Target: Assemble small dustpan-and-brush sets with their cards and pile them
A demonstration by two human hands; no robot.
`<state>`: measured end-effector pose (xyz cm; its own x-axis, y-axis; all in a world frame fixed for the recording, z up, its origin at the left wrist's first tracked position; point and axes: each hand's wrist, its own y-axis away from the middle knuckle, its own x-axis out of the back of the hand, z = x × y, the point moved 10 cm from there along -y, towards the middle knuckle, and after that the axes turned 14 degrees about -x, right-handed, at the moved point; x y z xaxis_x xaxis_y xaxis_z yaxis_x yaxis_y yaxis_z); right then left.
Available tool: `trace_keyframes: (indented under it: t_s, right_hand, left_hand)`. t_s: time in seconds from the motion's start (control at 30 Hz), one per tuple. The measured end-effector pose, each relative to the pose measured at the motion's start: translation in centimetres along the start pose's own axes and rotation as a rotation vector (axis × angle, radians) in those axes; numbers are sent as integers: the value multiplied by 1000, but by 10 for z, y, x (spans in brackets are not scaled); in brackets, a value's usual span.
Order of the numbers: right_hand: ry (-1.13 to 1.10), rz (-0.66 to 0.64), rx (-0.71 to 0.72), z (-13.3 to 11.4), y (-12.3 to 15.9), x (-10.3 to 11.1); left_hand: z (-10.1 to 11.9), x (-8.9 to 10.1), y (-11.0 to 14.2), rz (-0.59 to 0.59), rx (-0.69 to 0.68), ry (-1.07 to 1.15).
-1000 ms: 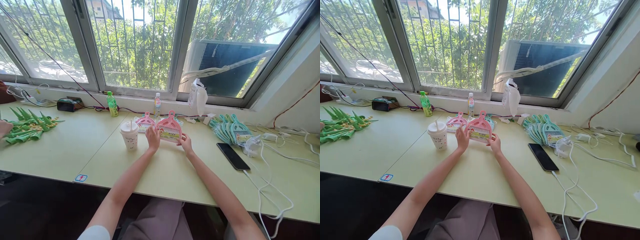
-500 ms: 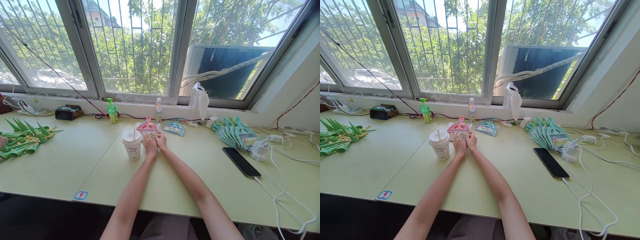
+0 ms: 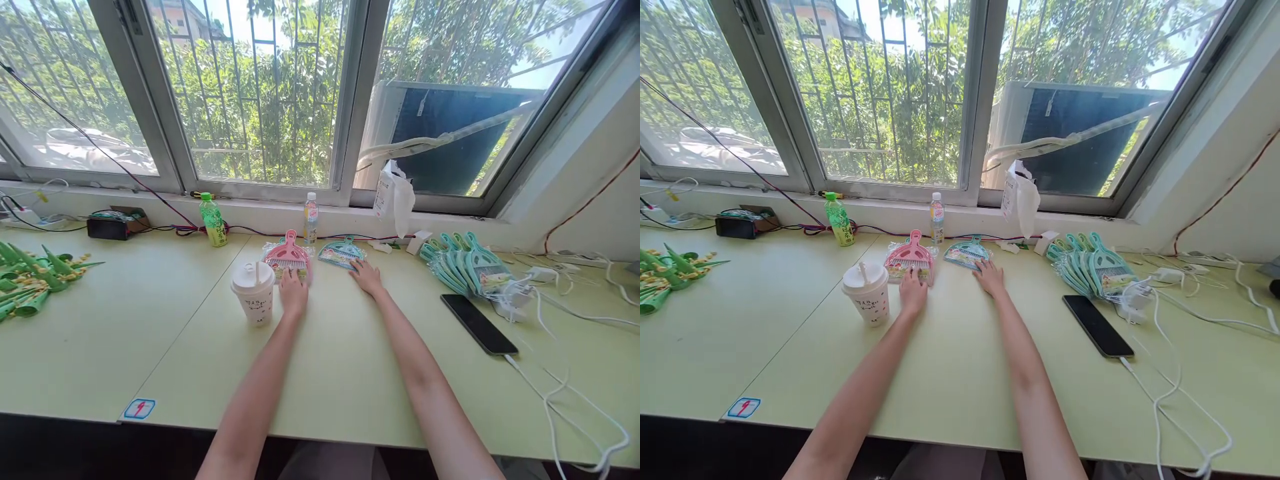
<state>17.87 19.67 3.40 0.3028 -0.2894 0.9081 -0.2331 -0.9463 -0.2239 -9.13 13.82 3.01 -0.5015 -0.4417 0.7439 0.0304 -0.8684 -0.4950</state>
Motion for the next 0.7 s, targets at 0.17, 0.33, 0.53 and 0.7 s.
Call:
trace_keyframes:
  t_s: [0.17, 0.33, 0.53, 0.7]
  right_hand:
    - [17, 10, 69, 24, 27, 2]
    - [-89, 2, 95, 63, 72, 36]
    - [-218, 144, -296, 150, 86, 71]
    - [-315, -25, -335, 167, 75, 56]
  left_hand:
    - [2, 0, 0, -1, -5, 5]
    - [5, 1, 0, 15, -23, 2]
    - [8, 3, -1, 73, -24, 66]
    - [23, 24, 2, 208, -93, 159]
